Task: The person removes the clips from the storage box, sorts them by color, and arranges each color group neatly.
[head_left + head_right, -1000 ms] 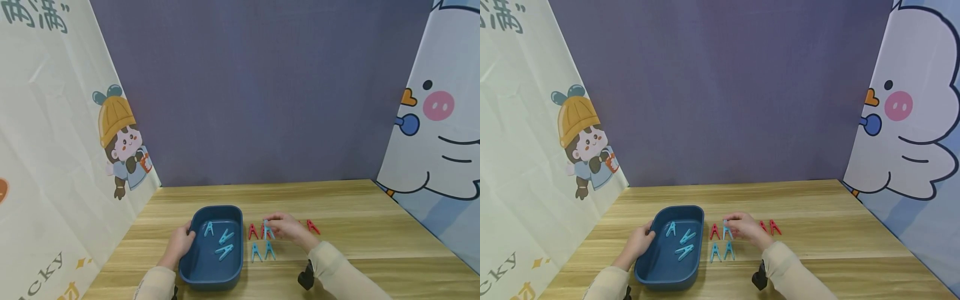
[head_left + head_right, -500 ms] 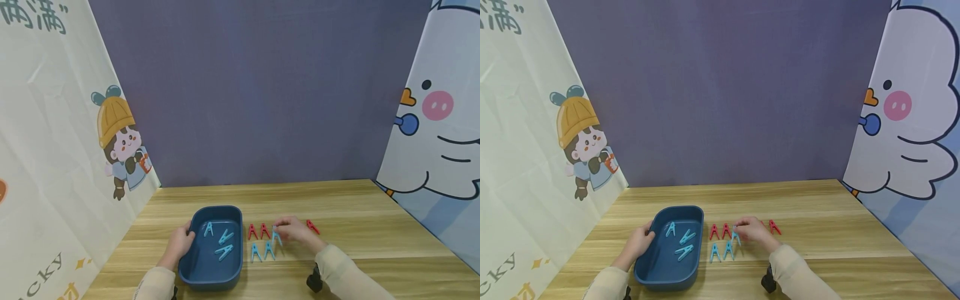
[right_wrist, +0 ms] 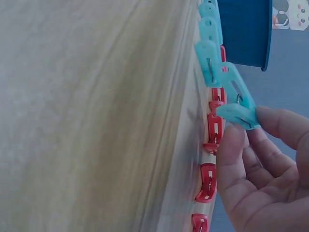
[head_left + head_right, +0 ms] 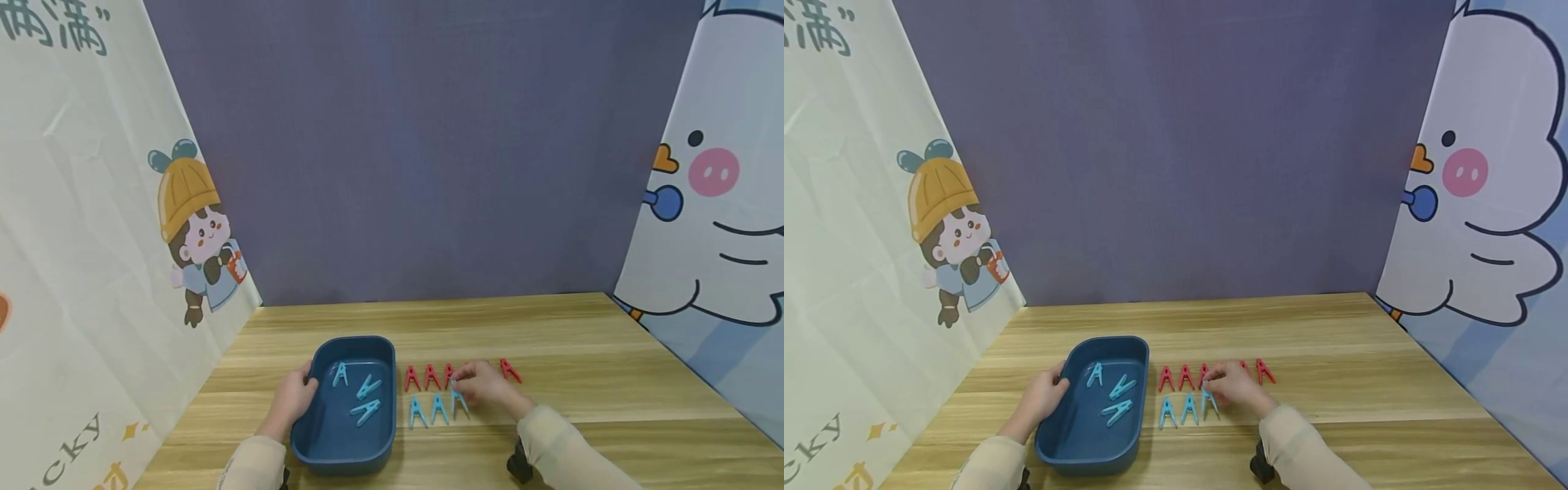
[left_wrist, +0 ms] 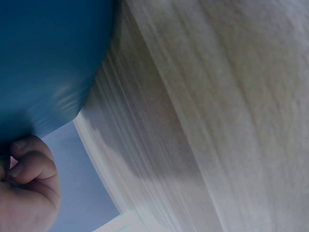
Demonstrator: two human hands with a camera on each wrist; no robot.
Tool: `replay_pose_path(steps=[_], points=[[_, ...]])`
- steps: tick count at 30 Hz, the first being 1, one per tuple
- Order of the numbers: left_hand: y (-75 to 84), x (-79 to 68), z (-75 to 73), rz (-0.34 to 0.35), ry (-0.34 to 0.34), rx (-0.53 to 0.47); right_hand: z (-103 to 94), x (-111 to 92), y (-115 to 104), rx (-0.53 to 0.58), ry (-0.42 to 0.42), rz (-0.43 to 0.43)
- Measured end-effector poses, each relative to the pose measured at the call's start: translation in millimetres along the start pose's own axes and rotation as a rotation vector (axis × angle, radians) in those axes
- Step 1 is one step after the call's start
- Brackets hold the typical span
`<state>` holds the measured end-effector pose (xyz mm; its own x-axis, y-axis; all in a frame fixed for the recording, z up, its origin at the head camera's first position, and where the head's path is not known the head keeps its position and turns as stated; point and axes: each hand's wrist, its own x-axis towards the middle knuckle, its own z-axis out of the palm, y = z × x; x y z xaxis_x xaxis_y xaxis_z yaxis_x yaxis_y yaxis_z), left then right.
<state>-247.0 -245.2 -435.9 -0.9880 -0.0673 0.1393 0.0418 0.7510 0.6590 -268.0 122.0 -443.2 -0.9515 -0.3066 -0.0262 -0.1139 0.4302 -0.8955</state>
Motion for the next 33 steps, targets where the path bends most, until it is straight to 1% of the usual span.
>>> replay_pose_path(steps=[7,11,21,33], points=[[0.3,0.1,-0.4,0.005,-0.005,0.001,0.9,-1.7,2.8,-0.060,-0.029,-0.002],[0.3,0.3,-0.4,-0.002,-0.007,0.002,2.2,-0.4,5.3,-0.076,-0.035,0.006],[0.0,-0.2,-0.5,-0.007,-0.001,-0.005,2.7,-0.7,7.9,-0.069,-0.058,-0.022],[-1.4,0.1,0.5,0.012,0.006,-0.006,1.6,-1.6,5.6,-0.058,-0.035,0.014]])
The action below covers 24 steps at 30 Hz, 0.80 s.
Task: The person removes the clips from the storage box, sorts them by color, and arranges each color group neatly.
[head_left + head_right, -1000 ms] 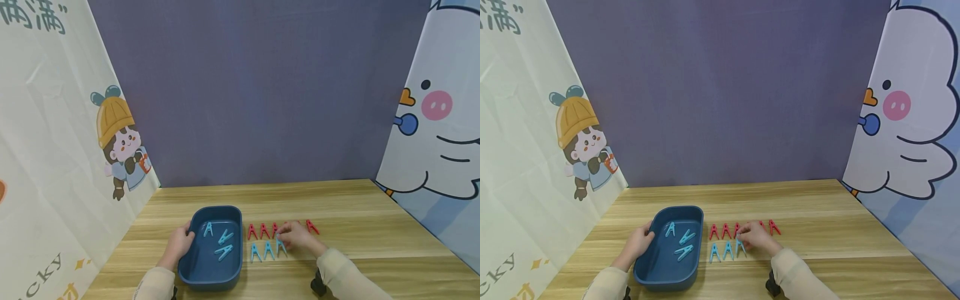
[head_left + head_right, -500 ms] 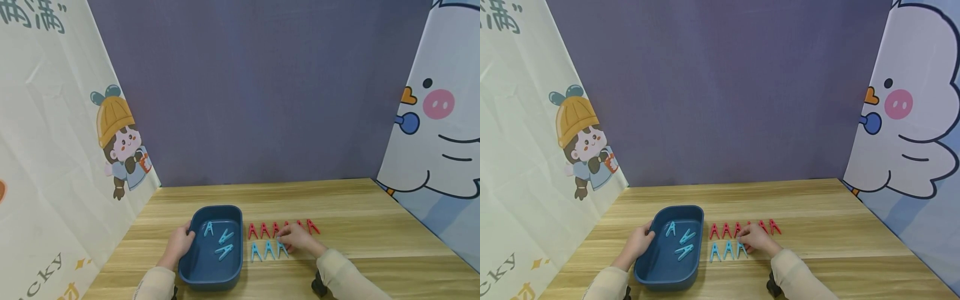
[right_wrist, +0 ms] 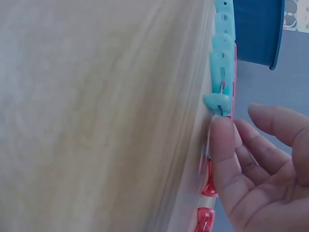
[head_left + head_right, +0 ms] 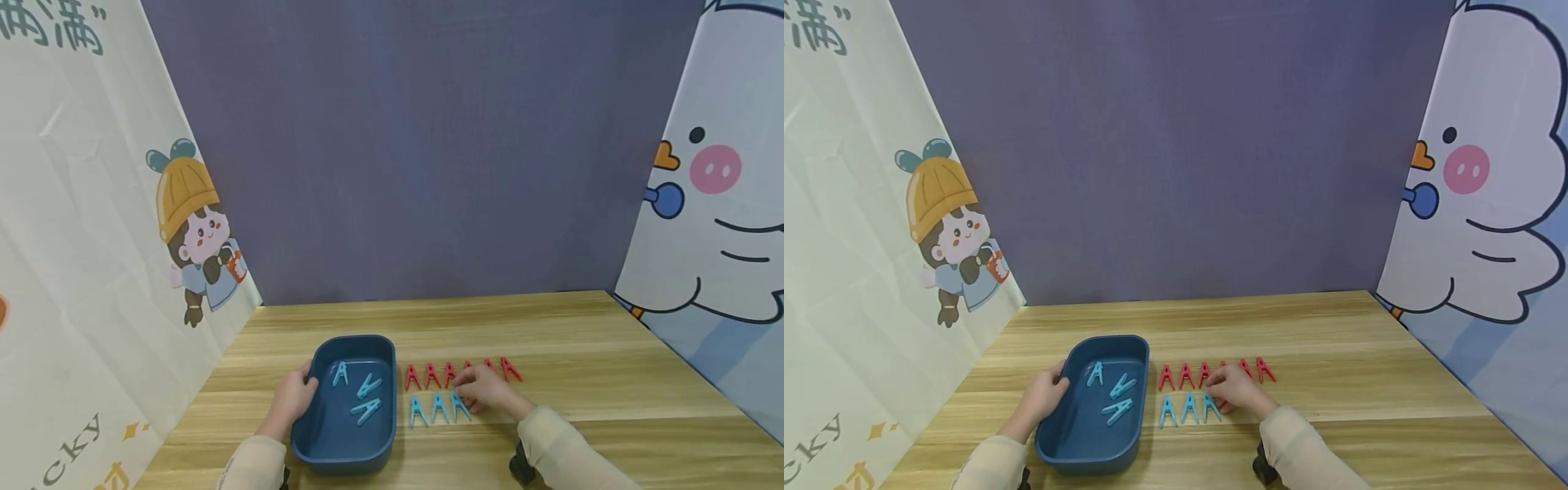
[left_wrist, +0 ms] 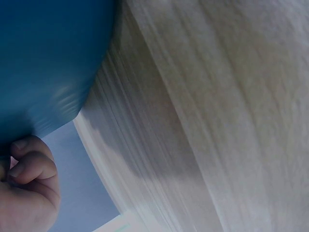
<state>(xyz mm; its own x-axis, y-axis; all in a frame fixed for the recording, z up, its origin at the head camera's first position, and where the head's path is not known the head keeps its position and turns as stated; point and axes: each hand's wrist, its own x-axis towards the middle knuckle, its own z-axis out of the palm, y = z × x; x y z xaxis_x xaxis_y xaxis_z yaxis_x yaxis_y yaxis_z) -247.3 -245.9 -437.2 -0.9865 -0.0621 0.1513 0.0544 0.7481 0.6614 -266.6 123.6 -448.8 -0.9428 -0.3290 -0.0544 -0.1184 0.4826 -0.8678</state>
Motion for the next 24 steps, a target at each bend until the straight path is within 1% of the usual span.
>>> replay_pose_path(steps=[5,10,14,18,22,24], points=[[0.8,-0.2,-0.6,-0.003,-0.004,0.004,-2.7,0.9,-5.1,0.025,-0.007,-0.010],[0.9,0.4,-0.4,-0.003,-0.009,0.011,-5.4,2.9,-13.6,0.070,-0.036,-0.019],[1.4,0.4,-0.3,-0.011,-0.014,0.008,-6.4,5.1,-22.6,0.079,-0.063,-0.044],[2.4,0.6,-0.1,-0.025,-0.013,-0.005,-5.7,6.3,-33.3,0.124,-0.094,-0.071],[2.7,1.1,0.4,-0.027,-0.005,-0.008,-3.7,6.2,-44.4,0.163,-0.112,-0.070],[2.2,1.3,0.7,-0.020,-0.001,-0.006,-1.7,7.0,-50.7,0.165,-0.117,-0.072]])
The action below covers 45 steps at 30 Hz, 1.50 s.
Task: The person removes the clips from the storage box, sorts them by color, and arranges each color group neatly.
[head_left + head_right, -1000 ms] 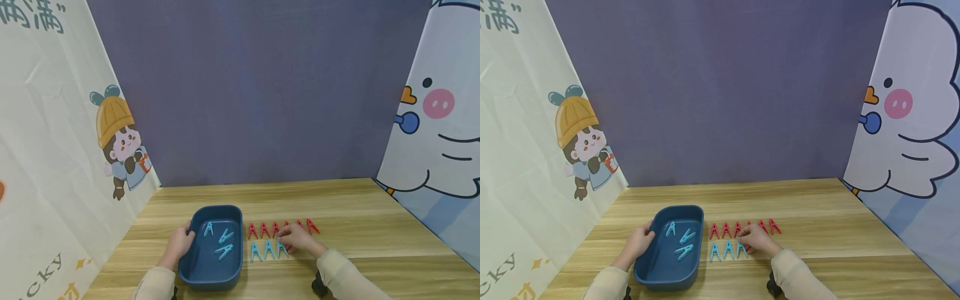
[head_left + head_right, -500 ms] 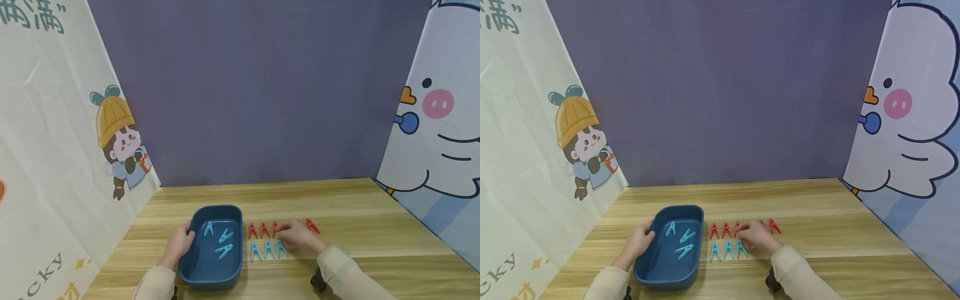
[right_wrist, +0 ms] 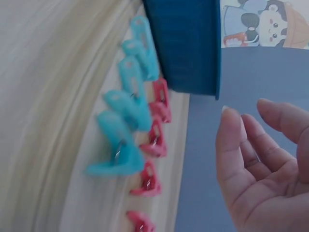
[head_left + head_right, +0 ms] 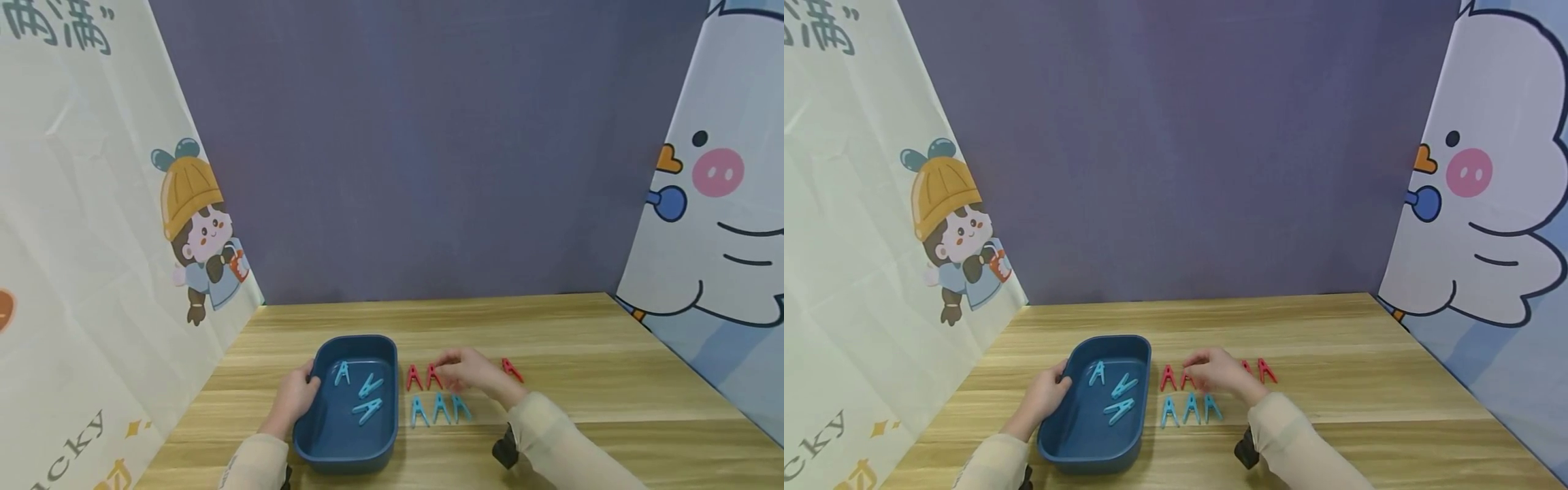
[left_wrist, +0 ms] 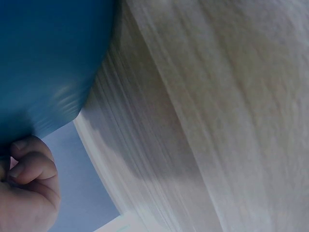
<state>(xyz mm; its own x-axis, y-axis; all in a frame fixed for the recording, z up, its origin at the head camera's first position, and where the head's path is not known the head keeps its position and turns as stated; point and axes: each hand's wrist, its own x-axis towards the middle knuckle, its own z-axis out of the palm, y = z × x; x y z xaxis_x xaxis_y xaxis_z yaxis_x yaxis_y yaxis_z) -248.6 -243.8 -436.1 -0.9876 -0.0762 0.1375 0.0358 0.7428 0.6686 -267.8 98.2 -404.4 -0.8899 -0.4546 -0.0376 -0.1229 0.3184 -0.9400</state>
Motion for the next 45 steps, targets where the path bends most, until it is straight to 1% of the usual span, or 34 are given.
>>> replay_pose_path(steps=[9,16,20,27,32,36,42,45], points=[[-2.2,0.5,1.6,-0.004,-0.002,0.001,19.1,12.8,-18.1,0.002,-0.038,-0.038],[-2.5,-0.5,-0.1,-0.003,-0.007,0.006,38.2,20.2,-30.8,0.031,-0.065,-0.058],[-3.0,-0.6,-0.5,0.001,-0.002,0.000,48.5,26.3,-37.3,0.008,-0.083,-0.069],[-1.7,-0.7,-0.5,0.006,0.005,0.012,66.8,37.7,-46.7,0.033,-0.140,-0.066],[0.6,-2.3,-1.0,-0.005,0.002,0.009,82.1,45.9,-51.2,0.030,-0.144,-0.063],[0.8,-3.0,-1.4,-0.006,-0.004,0.004,96.6,50.9,-53.0,0.020,-0.138,-0.032],[0.2,-2.0,-1.4,0.001,0.000,0.004,119.9,54.0,-51.7,-0.032,-0.139,0.056],[-0.4,-1.4,-1.4,-0.008,-0.004,-0.005,128.5,55.5,-50.2,-0.035,-0.141,0.101]])
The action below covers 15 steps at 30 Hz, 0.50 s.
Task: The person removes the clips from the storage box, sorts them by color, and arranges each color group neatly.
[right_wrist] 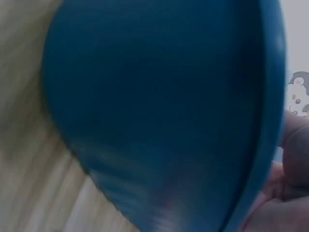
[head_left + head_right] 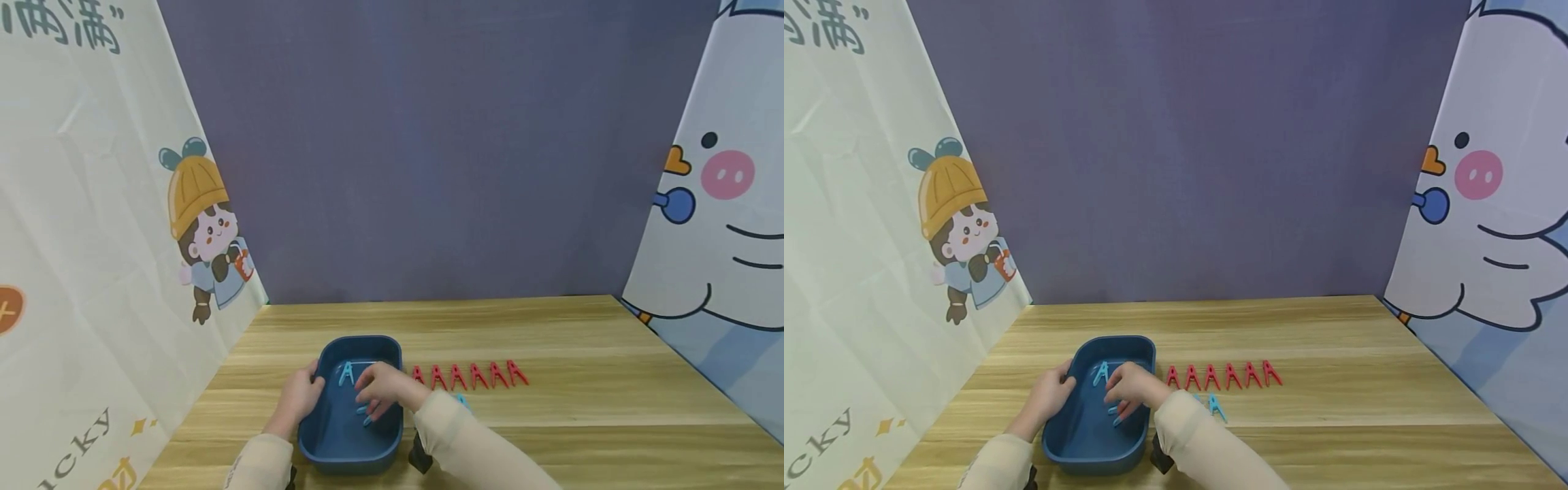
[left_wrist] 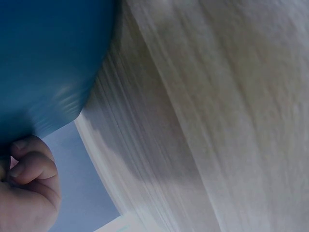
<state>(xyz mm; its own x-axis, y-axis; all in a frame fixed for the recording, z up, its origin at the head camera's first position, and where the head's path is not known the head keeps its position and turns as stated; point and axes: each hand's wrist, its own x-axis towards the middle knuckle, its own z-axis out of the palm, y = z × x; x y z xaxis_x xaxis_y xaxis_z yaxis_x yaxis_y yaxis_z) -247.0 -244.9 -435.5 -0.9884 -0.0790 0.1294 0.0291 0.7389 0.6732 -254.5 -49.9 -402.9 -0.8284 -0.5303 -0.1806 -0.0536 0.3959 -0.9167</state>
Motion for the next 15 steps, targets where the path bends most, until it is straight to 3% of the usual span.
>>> replay_pose_path(steps=[8,15], points=[[0.4,0.3,0.5,-0.001,-0.005,-0.008,11.1,5.5,0.6,-0.129,-0.047,0.097],[0.3,0.0,0.2,-0.001,0.004,-0.013,17.3,7.5,3.6,-0.243,-0.021,0.069]])
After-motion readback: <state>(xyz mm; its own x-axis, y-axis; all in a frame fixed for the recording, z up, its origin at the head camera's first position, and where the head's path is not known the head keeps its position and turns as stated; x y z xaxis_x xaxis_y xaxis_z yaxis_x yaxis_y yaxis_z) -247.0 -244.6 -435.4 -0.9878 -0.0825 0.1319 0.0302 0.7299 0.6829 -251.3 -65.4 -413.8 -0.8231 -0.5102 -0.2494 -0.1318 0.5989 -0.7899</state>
